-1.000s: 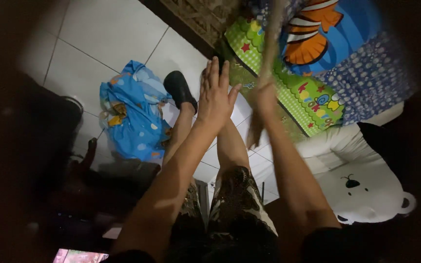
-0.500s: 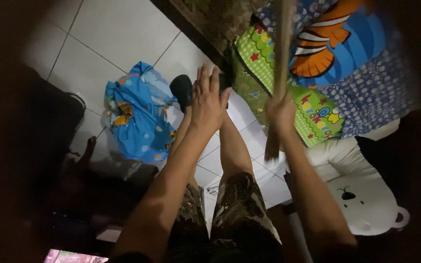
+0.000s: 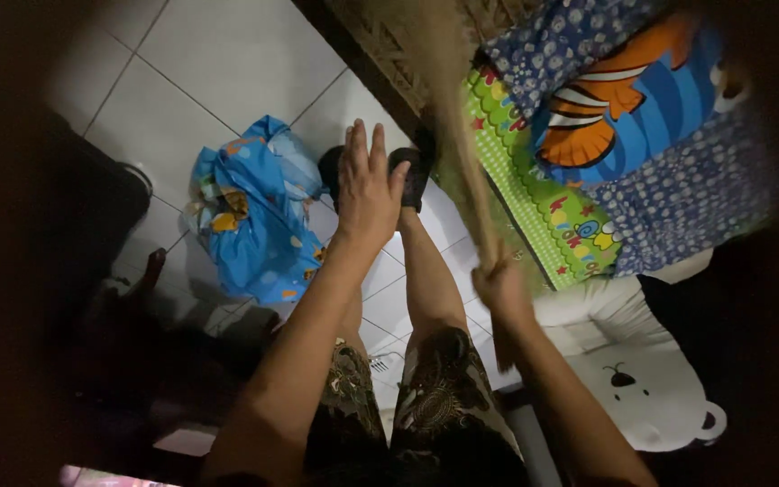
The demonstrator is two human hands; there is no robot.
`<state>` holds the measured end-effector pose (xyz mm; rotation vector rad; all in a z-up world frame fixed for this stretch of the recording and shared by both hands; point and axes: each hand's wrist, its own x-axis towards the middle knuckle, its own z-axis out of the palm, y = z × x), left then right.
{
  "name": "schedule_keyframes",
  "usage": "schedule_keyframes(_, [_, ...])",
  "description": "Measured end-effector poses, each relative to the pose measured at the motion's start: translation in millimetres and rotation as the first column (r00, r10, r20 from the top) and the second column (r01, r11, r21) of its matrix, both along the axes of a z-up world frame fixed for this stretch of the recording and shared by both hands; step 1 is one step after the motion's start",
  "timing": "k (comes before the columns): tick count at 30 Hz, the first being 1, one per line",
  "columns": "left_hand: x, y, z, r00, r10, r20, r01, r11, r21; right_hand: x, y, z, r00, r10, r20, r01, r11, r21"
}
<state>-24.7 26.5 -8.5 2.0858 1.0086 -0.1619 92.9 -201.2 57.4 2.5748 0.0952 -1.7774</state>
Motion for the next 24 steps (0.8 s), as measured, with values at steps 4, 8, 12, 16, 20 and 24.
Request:
schedule_keyframes(4, [-1,3,1,0.998,0.047,0.030,-0.048,0.999,0.020,57,16,-79,0.949,-0.023,0.314,-0.054,0.971,0.235])
schedule_keyframes(8, [-2,4,2,0.998,0.055,0.019,-0.055,0.998,0.005,73,55,-133,0.952,-0.107,0.287,0.035,0.968,0.247])
schedule_keyframes(12, [-11,6,-3,0.998,0.054,0.035,-0.055,0.998,0.031,24,28,-120,0.977,-0.013,0.214,-0.035,0.975,0.219])
schedule_keyframes(16, [-17,9,1,0.997,0.076,-0.001,-0.076,0.997,-0.007,-4,3,-44,0.928,0.337,0.160,-0.348,0.936,0.049])
schedule_keyframes(20, [-21,11,1,0.994,0.113,-0.011,-0.113,0.993,-0.031,-3,-19,-36,0.923,0.327,0.204,-0.343,0.938,0.050])
schedule_keyframes(24, [-24,6,-6,0.995,0.101,-0.015,-0.101,0.995,0.007,29,13,-71,0.932,0.201,0.302,-0.228,0.972,0.059])
